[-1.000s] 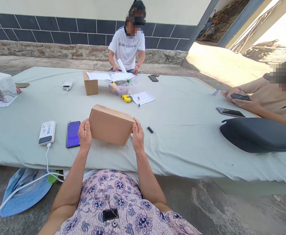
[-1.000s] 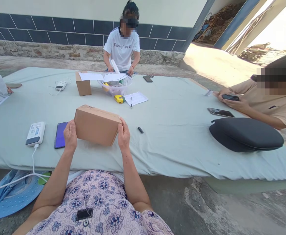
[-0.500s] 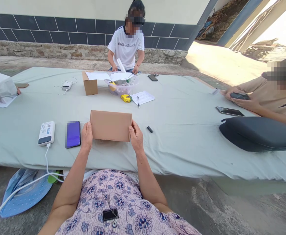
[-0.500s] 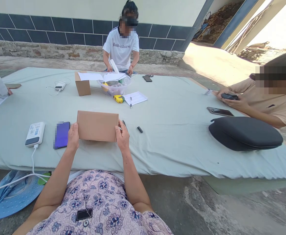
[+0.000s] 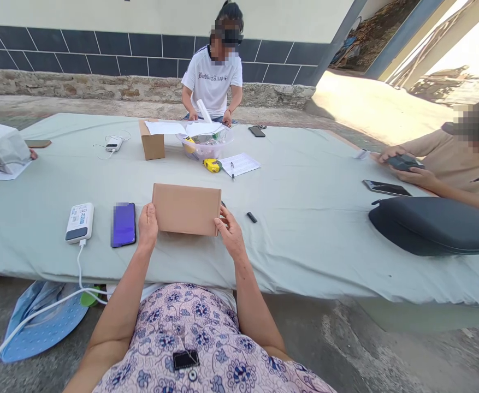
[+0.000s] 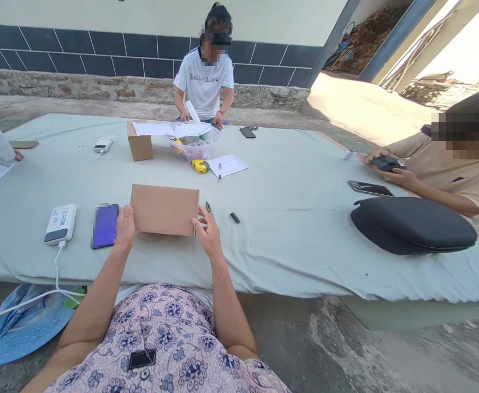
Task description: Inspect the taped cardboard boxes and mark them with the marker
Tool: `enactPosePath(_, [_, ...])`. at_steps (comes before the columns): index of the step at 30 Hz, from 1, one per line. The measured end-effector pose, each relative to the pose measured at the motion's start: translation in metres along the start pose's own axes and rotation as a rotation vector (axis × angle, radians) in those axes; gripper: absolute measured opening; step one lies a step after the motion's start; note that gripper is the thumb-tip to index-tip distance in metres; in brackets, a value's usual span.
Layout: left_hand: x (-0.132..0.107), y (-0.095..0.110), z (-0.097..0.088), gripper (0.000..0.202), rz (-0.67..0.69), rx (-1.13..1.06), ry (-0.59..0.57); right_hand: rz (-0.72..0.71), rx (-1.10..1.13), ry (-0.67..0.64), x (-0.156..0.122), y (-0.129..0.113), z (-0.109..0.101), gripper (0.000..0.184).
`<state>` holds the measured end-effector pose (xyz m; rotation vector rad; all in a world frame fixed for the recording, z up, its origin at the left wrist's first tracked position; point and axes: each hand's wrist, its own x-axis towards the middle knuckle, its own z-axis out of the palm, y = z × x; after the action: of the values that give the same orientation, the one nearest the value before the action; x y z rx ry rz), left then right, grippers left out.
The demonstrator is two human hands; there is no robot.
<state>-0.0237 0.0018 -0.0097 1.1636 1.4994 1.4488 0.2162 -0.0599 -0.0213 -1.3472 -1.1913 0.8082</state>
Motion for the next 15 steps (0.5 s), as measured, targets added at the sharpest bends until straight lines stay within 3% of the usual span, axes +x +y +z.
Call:
enactPosePath(8, [0.005,0.000,0.002,0.047,-0.008,-0.033,0.005,-0.022,-0.033,-0.225,-0.006,-0.001,-0.017,0.086])
enactPosePath(15, [-0.002,0.002,0.000,0.038,0.033,0.031,-0.010,-0.016,0.029,-0.132,-0.005,-0.001,-0.004,0.078])
